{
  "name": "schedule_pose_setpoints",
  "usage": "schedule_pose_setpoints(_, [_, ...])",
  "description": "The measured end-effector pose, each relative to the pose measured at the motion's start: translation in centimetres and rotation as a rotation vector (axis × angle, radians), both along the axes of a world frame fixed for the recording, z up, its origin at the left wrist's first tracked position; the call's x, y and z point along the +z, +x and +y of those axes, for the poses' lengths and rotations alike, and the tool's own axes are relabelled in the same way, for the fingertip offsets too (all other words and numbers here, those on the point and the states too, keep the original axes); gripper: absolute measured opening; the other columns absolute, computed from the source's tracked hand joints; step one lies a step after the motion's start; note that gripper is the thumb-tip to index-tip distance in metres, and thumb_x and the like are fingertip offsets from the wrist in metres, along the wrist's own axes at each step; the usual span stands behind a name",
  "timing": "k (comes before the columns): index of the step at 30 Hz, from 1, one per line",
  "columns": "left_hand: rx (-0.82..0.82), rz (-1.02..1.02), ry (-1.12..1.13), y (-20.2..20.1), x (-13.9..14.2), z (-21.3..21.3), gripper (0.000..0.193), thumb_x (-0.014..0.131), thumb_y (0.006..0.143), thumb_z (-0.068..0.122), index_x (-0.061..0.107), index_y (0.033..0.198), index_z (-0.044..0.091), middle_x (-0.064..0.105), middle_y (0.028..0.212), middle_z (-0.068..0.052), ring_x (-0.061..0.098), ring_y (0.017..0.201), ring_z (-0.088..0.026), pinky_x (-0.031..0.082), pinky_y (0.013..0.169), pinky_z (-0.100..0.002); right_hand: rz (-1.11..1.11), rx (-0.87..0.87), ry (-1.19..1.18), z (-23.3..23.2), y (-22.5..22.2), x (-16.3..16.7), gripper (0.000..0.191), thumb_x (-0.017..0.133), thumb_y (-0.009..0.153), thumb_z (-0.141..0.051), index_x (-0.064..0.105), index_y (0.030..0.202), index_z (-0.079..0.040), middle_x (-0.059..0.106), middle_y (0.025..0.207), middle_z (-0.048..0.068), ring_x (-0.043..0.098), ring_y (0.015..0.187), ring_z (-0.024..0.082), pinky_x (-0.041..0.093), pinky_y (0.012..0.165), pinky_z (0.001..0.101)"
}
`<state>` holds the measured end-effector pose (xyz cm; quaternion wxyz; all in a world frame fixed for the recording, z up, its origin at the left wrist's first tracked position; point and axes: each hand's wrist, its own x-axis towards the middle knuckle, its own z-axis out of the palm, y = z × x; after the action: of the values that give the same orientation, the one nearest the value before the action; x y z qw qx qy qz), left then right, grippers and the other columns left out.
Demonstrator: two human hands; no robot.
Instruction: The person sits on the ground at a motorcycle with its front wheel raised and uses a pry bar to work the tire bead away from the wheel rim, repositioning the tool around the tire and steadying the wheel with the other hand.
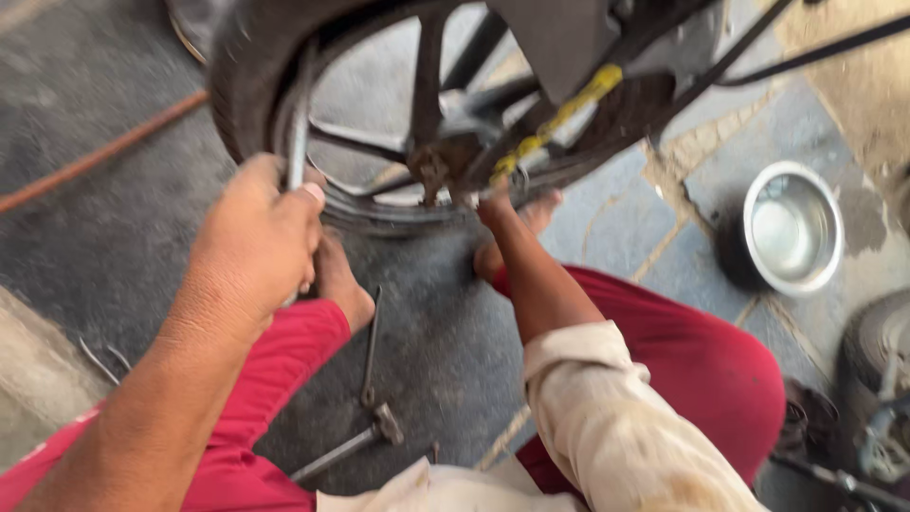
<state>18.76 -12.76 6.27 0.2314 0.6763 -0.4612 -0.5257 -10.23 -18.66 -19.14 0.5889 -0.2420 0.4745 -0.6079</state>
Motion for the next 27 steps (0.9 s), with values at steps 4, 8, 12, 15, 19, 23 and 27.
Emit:
schedule_pose_setpoints(4, [0.014,0.008,0.030,1.2,-1.7,-0.3,0.017,0.055,0.098,0.019,0.061,0.103,0.004,0.054,0.065,-0.006,0.048,0.046,-0.016,0.039,0.041,-0.035,-0.060,0.211,-0.204,-0.8,-1.6,0.0,0.038,0.065,0.099,-0.014,0.054,0.135,-0.012,0.064,0.120,0.002,0.063,0.113,0.017,0.054,0.097,0.0344])
schedule_pose_setpoints(8, [0.085,0.252,0.061,3.0,-5.4,1.1,0.017,0.056,0.099,0.015,0.057,0.110,0.001,0.048,0.066,-0.002,0.044,0.048,-0.011,0.040,0.041,-0.032,1.745,0.095,-0.379,-1.3,-4.1,-0.6,0.031,0.065,0.097,-0.019,0.060,0.126,-0.008,0.066,0.115,0.010,0.063,0.108,0.025,0.054,0.092,0.0373])
schedule_pose_setpoints(12, [0.180,0.303,0.143,4.7,-8.1,1.7,0.022,0.055,0.099,0.017,0.057,0.118,0.005,0.047,0.064,-0.003,0.042,0.046,-0.012,0.039,0.041,-0.032,0.762,0.072,-0.173,-0.9,-5.1,-1.3,0.020,0.062,0.099,-0.020,0.063,0.116,-0.008,0.069,0.109,0.009,0.066,0.103,0.023,0.054,0.087,0.0362])
schedule_pose_setpoints(15, [0.188,0.304,0.159,5.2,-8.4,1.2,0.024,0.055,0.098,0.017,0.057,0.120,0.006,0.047,0.064,-0.003,0.042,0.046,-0.013,0.040,0.042,-0.033,0.675,0.058,-0.150,-0.6,-5.5,-1.9,0.019,0.062,0.099,-0.020,0.064,0.114,-0.008,0.069,0.107,0.009,0.066,0.101,0.022,0.054,0.086,0.0363])
schedule_pose_setpoints(19, [0.167,0.361,0.180,4.6,-7.9,1.2,0.024,0.053,0.097,0.016,0.057,0.119,0.005,0.045,0.062,-0.003,0.042,0.045,-0.014,0.040,0.041,-0.034,0.665,0.062,-0.130,-0.2,-6.5,-2.4,0.018,0.061,0.098,-0.020,0.065,0.111,-0.008,0.069,0.104,0.008,0.066,0.098,0.022,0.054,0.084,0.0365])
schedule_pose_setpoints(23, [0.183,0.362,0.199,3.8,-7.4,2.0,0.021,0.052,0.099,0.016,0.055,0.117,0.007,0.043,0.063,-0.002,0.040,0.046,-0.013,0.039,0.042,-0.034,0.595,0.035,-0.116,0.3,-7.2,-2.8,0.018,0.061,0.097,-0.020,0.066,0.109,-0.008,0.070,0.101,0.008,0.066,0.095,0.021,0.054,0.081,0.0367])
schedule_pose_setpoints(27, [0.182,0.372,0.184,3.7,-7.1,2.3,0.019,0.051,0.098,0.015,0.056,0.114,0.007,0.044,0.062,-0.003,0.040,0.045,-0.014,0.039,0.041,-0.035,0.556,0.027,-0.121,0.4,-6.9,-2.5,0.017,0.061,0.096,-0.021,0.067,0.106,-0.008,0.070,0.098,0.008,0.066,0.092,0.020,0.055,0.079,0.0368])
